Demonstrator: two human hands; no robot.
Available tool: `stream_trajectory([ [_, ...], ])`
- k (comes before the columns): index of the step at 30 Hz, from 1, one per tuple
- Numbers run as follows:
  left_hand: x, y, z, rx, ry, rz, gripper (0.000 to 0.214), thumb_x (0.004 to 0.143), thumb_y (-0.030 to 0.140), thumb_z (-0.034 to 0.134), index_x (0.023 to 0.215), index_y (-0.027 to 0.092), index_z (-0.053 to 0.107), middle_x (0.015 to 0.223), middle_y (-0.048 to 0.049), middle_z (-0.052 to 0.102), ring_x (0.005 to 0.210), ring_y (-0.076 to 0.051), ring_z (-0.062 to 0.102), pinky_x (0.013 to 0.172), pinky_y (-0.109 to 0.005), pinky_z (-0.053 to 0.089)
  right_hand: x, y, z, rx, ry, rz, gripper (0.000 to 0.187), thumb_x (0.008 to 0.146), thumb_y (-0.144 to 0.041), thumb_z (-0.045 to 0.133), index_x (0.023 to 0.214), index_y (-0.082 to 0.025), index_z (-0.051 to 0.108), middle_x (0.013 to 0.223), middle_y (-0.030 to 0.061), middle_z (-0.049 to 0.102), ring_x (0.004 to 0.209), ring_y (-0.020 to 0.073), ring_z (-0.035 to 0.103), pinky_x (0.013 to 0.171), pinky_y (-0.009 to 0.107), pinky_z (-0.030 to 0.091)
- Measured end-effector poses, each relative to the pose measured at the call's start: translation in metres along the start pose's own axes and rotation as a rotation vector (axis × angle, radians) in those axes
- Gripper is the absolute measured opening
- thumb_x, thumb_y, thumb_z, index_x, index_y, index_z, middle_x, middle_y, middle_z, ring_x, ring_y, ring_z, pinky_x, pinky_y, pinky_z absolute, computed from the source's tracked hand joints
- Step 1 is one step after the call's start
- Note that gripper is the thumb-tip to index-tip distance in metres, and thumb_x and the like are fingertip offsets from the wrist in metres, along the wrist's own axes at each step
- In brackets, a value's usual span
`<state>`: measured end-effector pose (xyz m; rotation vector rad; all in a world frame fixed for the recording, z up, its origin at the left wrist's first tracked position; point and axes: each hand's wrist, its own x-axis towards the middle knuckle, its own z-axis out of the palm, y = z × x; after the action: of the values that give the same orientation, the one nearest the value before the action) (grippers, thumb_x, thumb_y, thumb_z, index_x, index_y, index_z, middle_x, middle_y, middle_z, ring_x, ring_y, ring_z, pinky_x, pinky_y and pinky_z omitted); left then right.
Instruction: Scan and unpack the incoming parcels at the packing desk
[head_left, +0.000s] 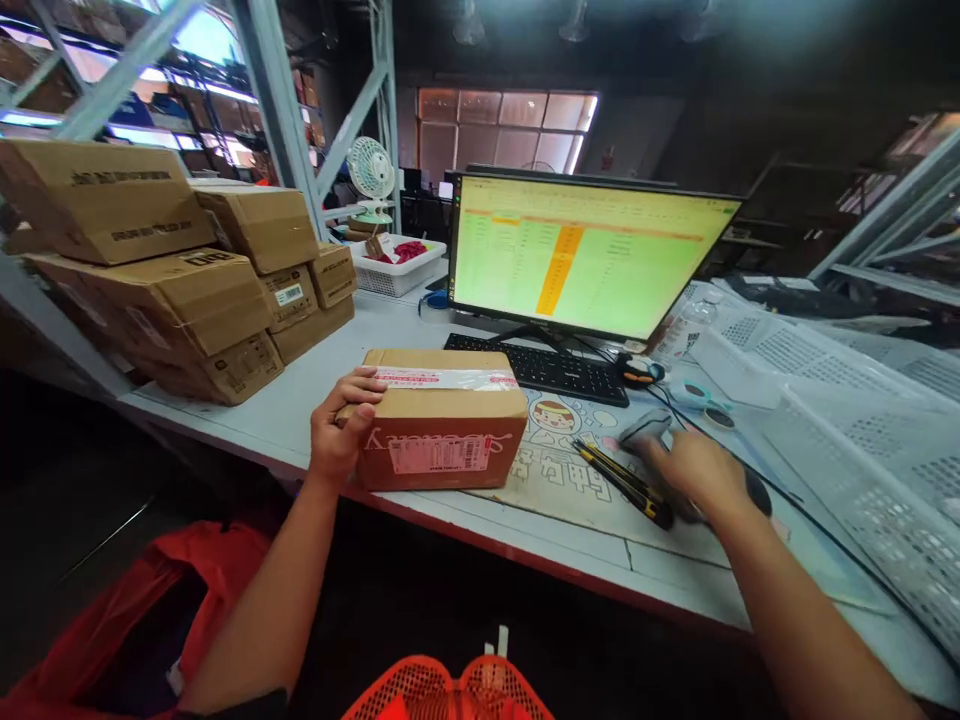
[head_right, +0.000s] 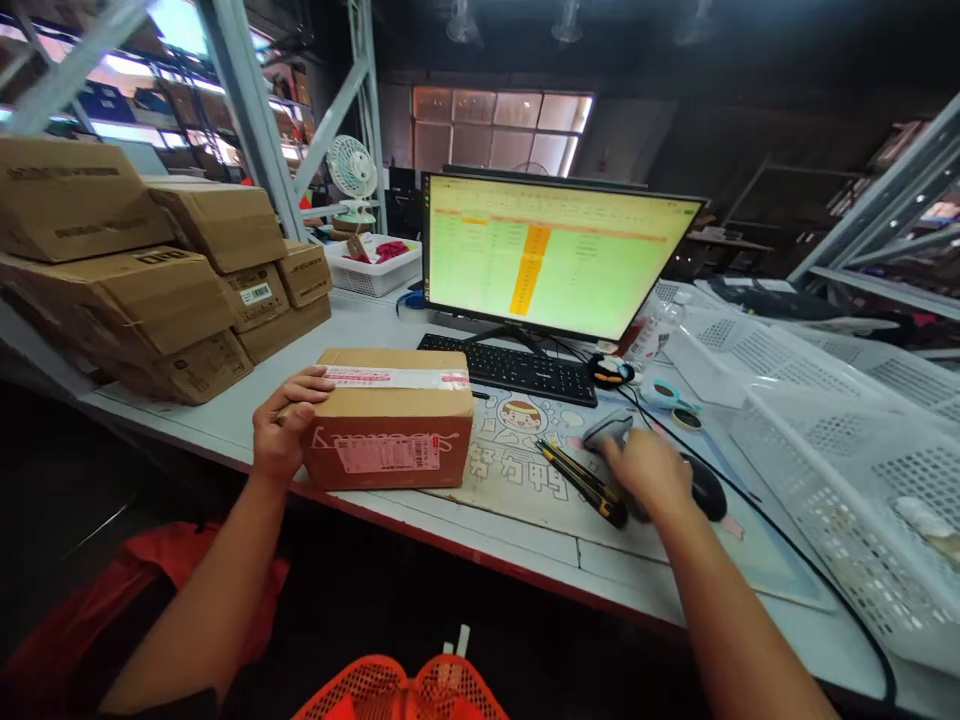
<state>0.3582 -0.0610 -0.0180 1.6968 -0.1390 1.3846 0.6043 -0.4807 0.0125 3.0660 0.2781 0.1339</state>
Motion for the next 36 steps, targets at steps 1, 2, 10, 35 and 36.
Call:
stream_trajectory([
  [1, -0.001, 0.0, 0.001, -0.004, 0.017, 0.01, 0.023, 0.095, 0.044, 0.068, 0.089, 0.023, 0.073, 0.099, -0.0063, 0.076, 0.12, -0.029, 0.066, 0.113, -0.054, 0.047, 0.008, -0.007, -0.006, 0.033, 0.079, -0.085, 0.05, 0.099, -0.046, 0.041, 0.111, -0.009, 0.073, 0.118, 0.0263, 0.07, 0.11, 0.0388, 0.068, 0.09, 0.047, 0.052],
  [2, -0.002, 0.0, 0.002, -0.005, 0.026, 0.018, 0.022, 0.095, 0.044, 0.068, 0.088, 0.023, 0.073, 0.099, -0.0063, 0.076, 0.119, -0.029, 0.066, 0.113, -0.054, 0.047, 0.018, -0.016, -0.01, 0.076, 0.13, -0.187, 0.046, 0.099, -0.038, 0.04, 0.112, -0.009, 0.073, 0.122, 0.0254, 0.069, 0.114, 0.0364, 0.066, 0.095, 0.044, 0.05],
  [10, -0.002, -0.004, 0.002, 0.029, 0.034, 0.021, 0.026, 0.094, 0.049, 0.067, 0.087, 0.024, 0.072, 0.096, -0.006, 0.076, 0.117, -0.03, 0.067, 0.113, -0.056, 0.047, 0.095, -0.076, 0.01, 0.097, -0.064, -0.405, 0.022, 0.092, -0.023, 0.054, 0.09, -0.015, 0.074, 0.108, 0.0127, 0.076, 0.102, 0.0224, 0.066, 0.085, 0.027, 0.045],
  [35, -0.008, 0.001, 0.002, 0.013, -0.003, -0.002, 0.023, 0.097, 0.043, 0.065, 0.09, 0.023, 0.073, 0.102, -0.0071, 0.075, 0.123, -0.03, 0.063, 0.116, -0.055, 0.044, 0.003, 0.141, 0.048, 0.307, 0.192, 0.015, 0.066, 0.083, -0.06, 0.043, 0.128, -0.014, 0.057, 0.141, 0.0281, 0.06, 0.134, 0.044, 0.055, 0.114, 0.052, 0.042],
  [36, -0.008, 0.001, 0.002, 0.015, -0.001, -0.004, 0.023, 0.097, 0.044, 0.065, 0.089, 0.023, 0.073, 0.102, -0.0071, 0.075, 0.123, -0.03, 0.064, 0.116, -0.056, 0.044, 0.0, 0.147, 0.058, 0.343, 0.172, 0.007, 0.067, 0.082, -0.062, 0.044, 0.13, -0.016, 0.054, 0.142, 0.0268, 0.059, 0.136, 0.0428, 0.054, 0.115, 0.052, 0.042],
])
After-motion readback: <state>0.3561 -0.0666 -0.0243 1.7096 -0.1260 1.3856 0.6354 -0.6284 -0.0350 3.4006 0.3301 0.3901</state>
